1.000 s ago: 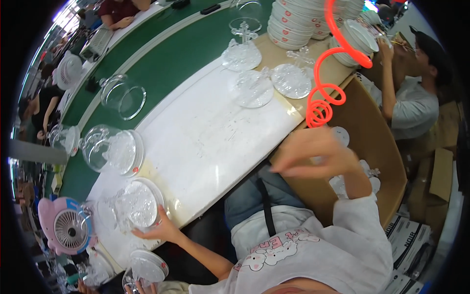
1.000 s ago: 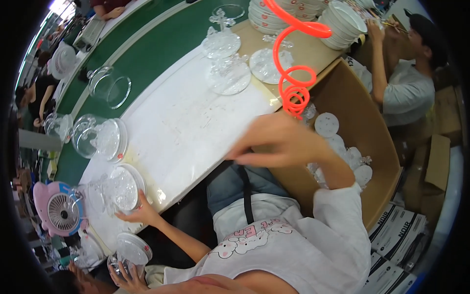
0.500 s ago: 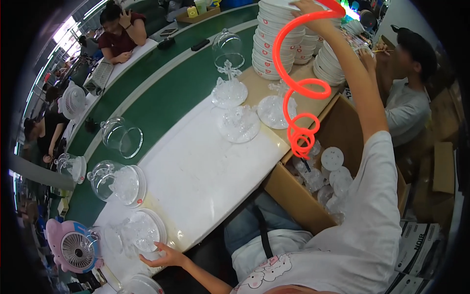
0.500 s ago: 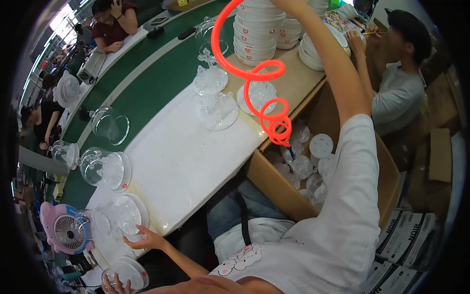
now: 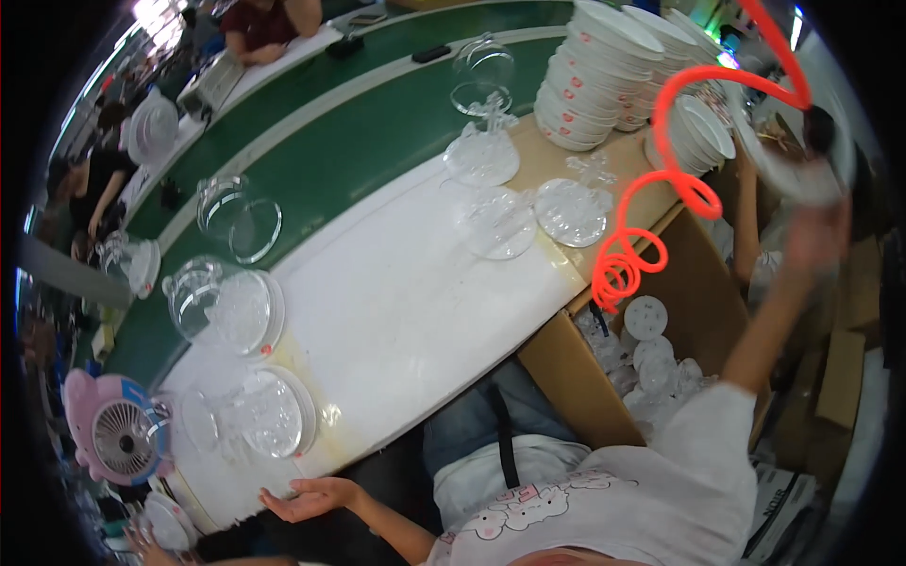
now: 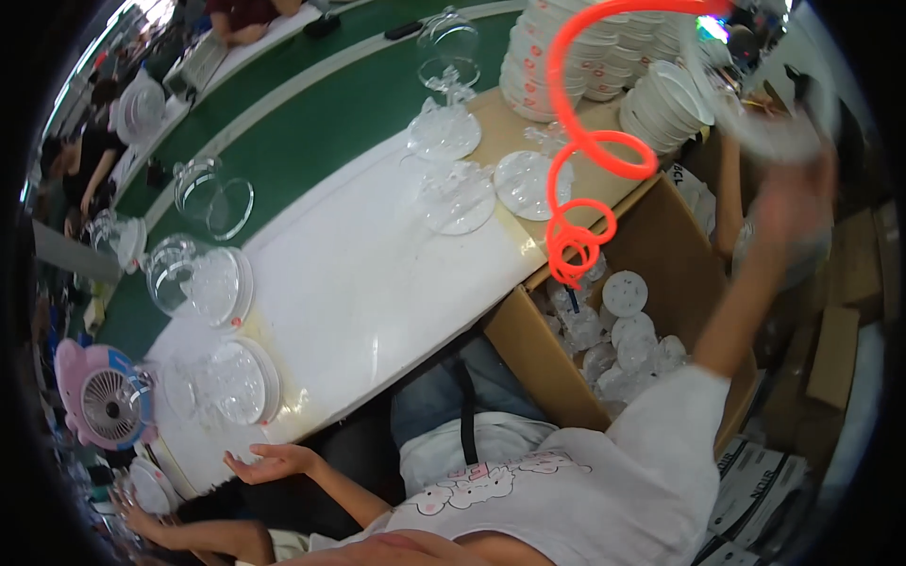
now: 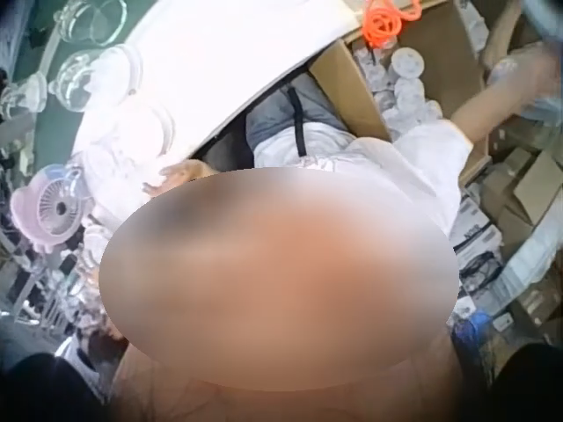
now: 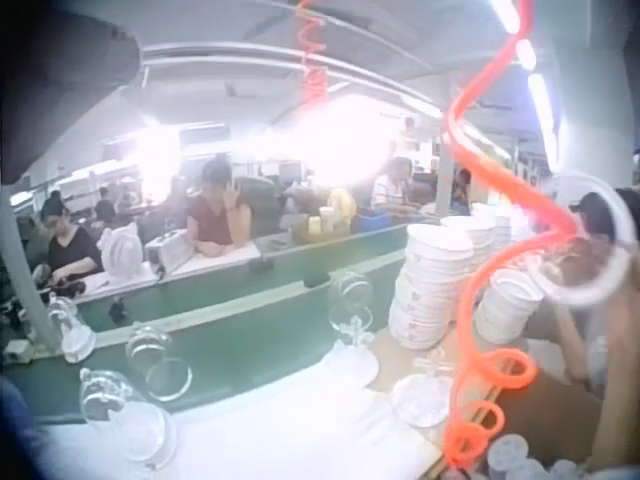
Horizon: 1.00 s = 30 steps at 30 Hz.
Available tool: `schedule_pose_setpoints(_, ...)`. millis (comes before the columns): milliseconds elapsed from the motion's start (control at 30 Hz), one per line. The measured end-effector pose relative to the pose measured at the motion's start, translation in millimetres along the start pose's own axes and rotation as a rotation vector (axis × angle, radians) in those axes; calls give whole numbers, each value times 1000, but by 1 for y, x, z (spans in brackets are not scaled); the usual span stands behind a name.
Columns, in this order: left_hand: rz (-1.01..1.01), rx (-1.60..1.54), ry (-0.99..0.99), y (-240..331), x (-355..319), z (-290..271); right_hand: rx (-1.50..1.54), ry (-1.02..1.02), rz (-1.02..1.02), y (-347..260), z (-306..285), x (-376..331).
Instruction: Cleaning decorative crystal components with an air gun and assembling them into bases with glass domes.
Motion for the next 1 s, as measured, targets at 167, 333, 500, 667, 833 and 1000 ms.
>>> schedule_pose_setpoints(167,-48,-445,-220,71,6,35,568,-518,529,-18,-37,-217)
schedule_pose_setpoints(333,-189,-753,-567,112,-6,64,653,-475,1272,64,133,-328)
schedule_pose_setpoints(500,24,-608,-1169,153,-24,76,458,-742,1513,136,195,-388)
schedule_pose_setpoints(667,266,-423,-1244,137,-59,92,-259,-1275,857,149,203,-364)
schedule_pose_setpoints(833,294,-376,-1456,100,-36,96,-621,-821,226,140,201,-258)
schedule_pose_setpoints(1000,260,-162,-1233,121,-4,89,-770,-684,75,156,201,-227)
Point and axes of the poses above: each hand's wrist, its own x-axis towards the middle knuckle, its own z-axis out of the palm, y = z × x, the point moved 6 cm from there along x, towards the middle knuckle, and after that the axes turned 2 degrees about -y, right-handed, at the moved point
